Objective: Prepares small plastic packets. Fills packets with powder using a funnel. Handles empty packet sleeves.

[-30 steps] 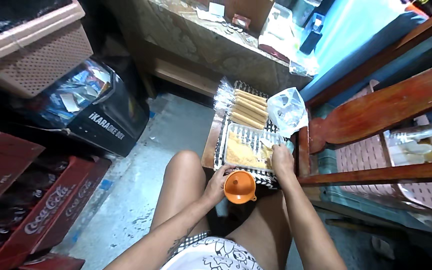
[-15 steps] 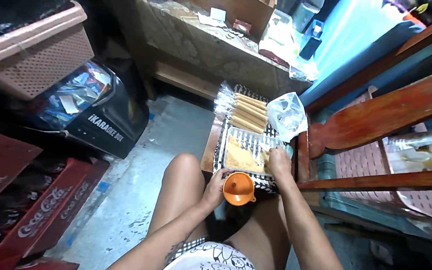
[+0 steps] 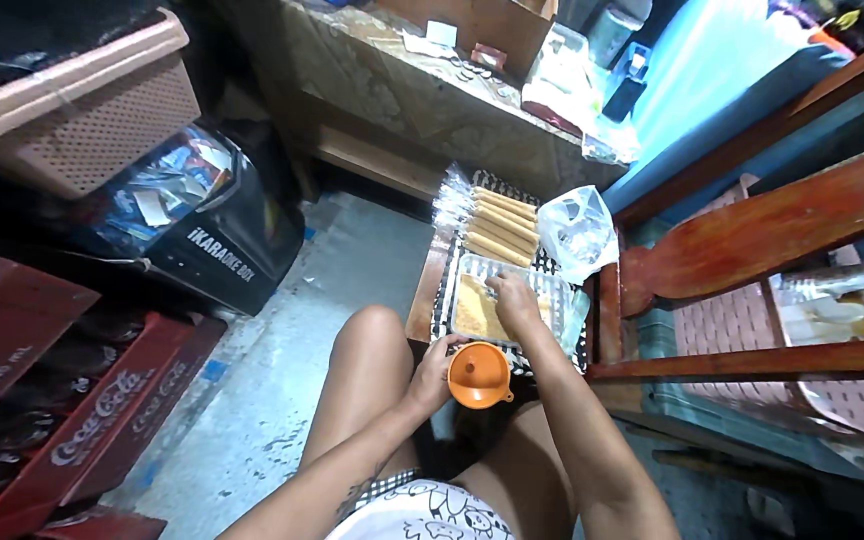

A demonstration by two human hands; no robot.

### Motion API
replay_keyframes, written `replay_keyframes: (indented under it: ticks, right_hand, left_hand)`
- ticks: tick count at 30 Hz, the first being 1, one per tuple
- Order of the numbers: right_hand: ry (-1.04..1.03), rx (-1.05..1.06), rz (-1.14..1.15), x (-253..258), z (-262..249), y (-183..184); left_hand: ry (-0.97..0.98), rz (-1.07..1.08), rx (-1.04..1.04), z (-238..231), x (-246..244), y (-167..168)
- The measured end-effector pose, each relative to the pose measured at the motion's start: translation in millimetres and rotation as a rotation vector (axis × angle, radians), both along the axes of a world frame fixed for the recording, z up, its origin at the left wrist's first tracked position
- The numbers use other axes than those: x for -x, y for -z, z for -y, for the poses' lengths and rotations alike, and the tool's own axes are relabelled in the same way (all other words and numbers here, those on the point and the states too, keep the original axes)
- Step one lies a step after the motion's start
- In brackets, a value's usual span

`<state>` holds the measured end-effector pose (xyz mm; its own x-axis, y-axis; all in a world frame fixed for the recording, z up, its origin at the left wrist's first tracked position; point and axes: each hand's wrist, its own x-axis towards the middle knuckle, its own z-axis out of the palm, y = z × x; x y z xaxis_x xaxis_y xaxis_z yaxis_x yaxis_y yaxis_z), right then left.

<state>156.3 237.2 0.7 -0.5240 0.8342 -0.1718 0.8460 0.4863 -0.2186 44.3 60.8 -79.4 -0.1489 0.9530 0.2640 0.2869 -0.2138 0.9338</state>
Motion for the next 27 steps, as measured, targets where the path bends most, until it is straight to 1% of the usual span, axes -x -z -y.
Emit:
replay_keyframes:
  ticks: [3,6,9,11,14,17,19,21,23,27]
  right_hand:
    - [-0.120,-0.044,0.017,-7.2,-2.6,-3.8]
    - [-0.257,-0.141,0.017,-23.4,6.4,-7.7]
    - [-0.321,-0.188,-0.004,-43.1,17.9,-21.0]
    - [-0.294,-0.185,-0.003,-55.9,18.0,-30.4]
    - [-0.154,-0.202,-0.028,-65.5,8.9,-33.0]
    - [0.027,-0.122,0.012,-57.2,-0.3,-23.4]
    - [0.070,-0.083,0.001,-49.8,-3.2,-8.3]
    - [0.083,-0.051,-0.010,-41.5,-3.7,6.0]
    - [0.061,-0.016,-0.031,-34.7,-1.0,11.7]
    - [-0.048,-0.028,-0.032,-37.8,17.3,-4.6]
  left_hand:
    - [-0.006,-0.012,-0.006,-0.3,0.8,0.0]
    - [-0.013,-0.041,-0.016,-1.3,0.7,-0.1]
    - [-0.008,-0.036,-0.038,-1.2,1.1,0.1]
    - [-0.001,-0.029,-0.051,-1.1,1.7,0.4]
    - [-0.001,-0.039,-0.053,-1.1,2.0,-0.4]
    - [0.003,-0.044,-0.032,-1.9,1.9,-0.3]
    - [0.001,-0.053,-0.038,-1.9,2.0,1.6]
    - [0.004,-0.050,-0.035,-1.0,2.3,2.4]
    - [0.004,-0.038,-0.036,-0.1,2.3,2.5]
    - [-0.003,-0.043,-0.042,0.2,2.2,0.0]
